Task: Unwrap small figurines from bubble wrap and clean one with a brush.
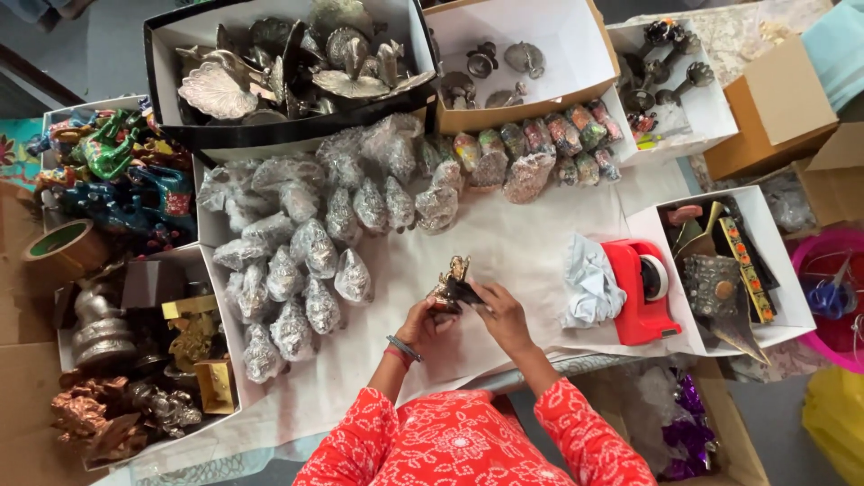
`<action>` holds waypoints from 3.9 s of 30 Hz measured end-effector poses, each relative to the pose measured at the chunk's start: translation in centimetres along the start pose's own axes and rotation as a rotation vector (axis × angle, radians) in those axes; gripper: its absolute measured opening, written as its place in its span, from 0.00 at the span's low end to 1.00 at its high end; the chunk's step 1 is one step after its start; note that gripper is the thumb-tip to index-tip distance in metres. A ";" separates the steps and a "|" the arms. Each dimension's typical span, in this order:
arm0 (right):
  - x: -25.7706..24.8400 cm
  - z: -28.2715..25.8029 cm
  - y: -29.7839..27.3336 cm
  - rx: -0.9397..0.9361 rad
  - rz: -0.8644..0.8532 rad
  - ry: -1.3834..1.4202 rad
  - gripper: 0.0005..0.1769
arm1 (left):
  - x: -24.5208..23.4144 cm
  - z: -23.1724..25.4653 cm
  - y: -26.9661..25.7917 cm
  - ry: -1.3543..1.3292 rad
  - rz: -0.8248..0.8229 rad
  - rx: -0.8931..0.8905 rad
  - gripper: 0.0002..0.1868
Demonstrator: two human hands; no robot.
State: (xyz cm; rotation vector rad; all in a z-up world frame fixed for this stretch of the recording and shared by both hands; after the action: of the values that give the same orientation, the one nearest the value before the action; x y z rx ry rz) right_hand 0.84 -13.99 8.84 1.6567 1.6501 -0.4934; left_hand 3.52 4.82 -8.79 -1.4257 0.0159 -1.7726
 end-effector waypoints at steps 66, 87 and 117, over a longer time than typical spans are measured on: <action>-10.3 13.1 4.1 0.352 -0.116 0.504 0.19 | 22.6 -2.2 -1.0 0.119 0.171 0.620 0.33; -10.0 1.1 -1.5 -0.071 0.094 -0.048 0.21 | 18.9 1.8 -4.7 0.860 0.814 0.944 0.23; -4.9 4.0 3.0 -0.374 -0.226 -0.222 0.22 | 10.4 0.7 -2.6 1.401 0.739 0.600 0.54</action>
State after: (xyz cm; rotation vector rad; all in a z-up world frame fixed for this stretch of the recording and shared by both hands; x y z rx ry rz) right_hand 4.17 -19.95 10.39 1.1118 1.6525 -0.4292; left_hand 2.55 0.58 1.03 0.3966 0.5958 -1.5526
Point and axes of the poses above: each hand's wrist, its own y-axis towards the middle knuckle, its own x-axis out of the palm, z = x × y, the point moved 3 cm from there along y, towards the middle knuckle, and after that the axes turned 6 degrees about -x, right-handed, at the moved point
